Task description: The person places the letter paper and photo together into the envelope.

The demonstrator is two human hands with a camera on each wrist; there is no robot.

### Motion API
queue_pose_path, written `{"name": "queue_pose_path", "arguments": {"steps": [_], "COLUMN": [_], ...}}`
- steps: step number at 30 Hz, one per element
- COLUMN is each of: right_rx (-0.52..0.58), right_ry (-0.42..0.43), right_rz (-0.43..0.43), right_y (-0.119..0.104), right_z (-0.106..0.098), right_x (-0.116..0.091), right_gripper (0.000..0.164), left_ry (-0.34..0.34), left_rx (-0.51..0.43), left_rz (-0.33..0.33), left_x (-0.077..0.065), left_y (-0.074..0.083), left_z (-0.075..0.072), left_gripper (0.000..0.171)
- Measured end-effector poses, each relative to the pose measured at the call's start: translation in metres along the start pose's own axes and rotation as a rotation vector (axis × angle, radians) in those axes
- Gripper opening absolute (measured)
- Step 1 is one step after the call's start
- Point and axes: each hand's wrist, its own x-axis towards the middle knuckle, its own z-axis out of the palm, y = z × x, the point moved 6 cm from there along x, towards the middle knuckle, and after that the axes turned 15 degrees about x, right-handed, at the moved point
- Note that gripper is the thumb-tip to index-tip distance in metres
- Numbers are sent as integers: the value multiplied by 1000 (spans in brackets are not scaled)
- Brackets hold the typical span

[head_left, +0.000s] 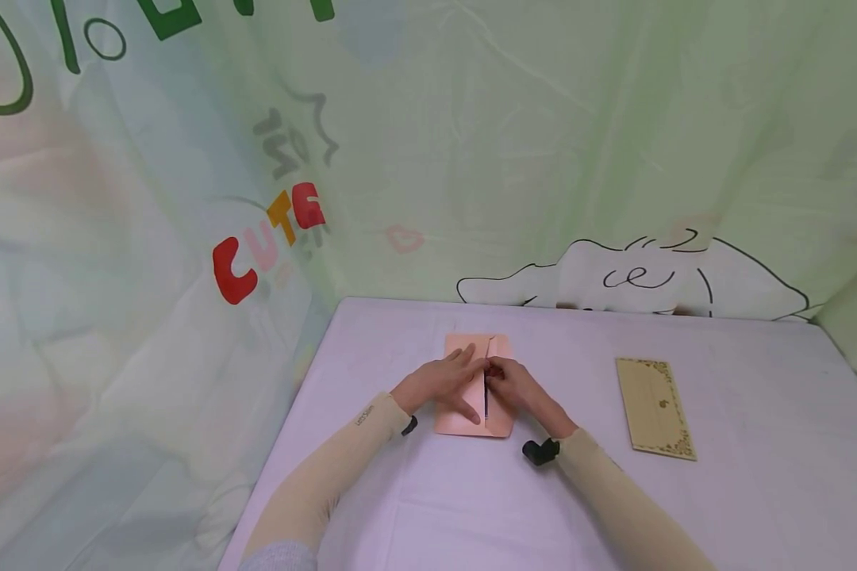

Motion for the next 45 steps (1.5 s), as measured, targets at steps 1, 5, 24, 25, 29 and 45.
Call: {"name": "queue_pose_path", "arguments": {"steps": [1,5,24,25,29,45], "right_rx": [-3,3,13,18,16,12], "right_ry": [1,5,33,36,41,109], "right_rz": [4,37,-3,-1,-6,71], "right_y": [0,2,-3,-3,-3,3], "right_z": [0,3,-1,-2,-5,-42], "right_x": [0,2,-5,-6,-11,-53], "right_gripper": [29,29,34,35,38,48], "left_ry": [2,6,9,9,10,-10], "left_rx": [-2,-4,-7,-10,-18,6], "left_rz": [0,6,-1,-2,-2,-10], "left_x": [0,0,-1,-1,-1,-1], "left_y": [0,0,1,1,1,1], "left_z": [0,-1,-1,-1,-2,-5], "left_gripper": [118,118,116,115,113,112]}}
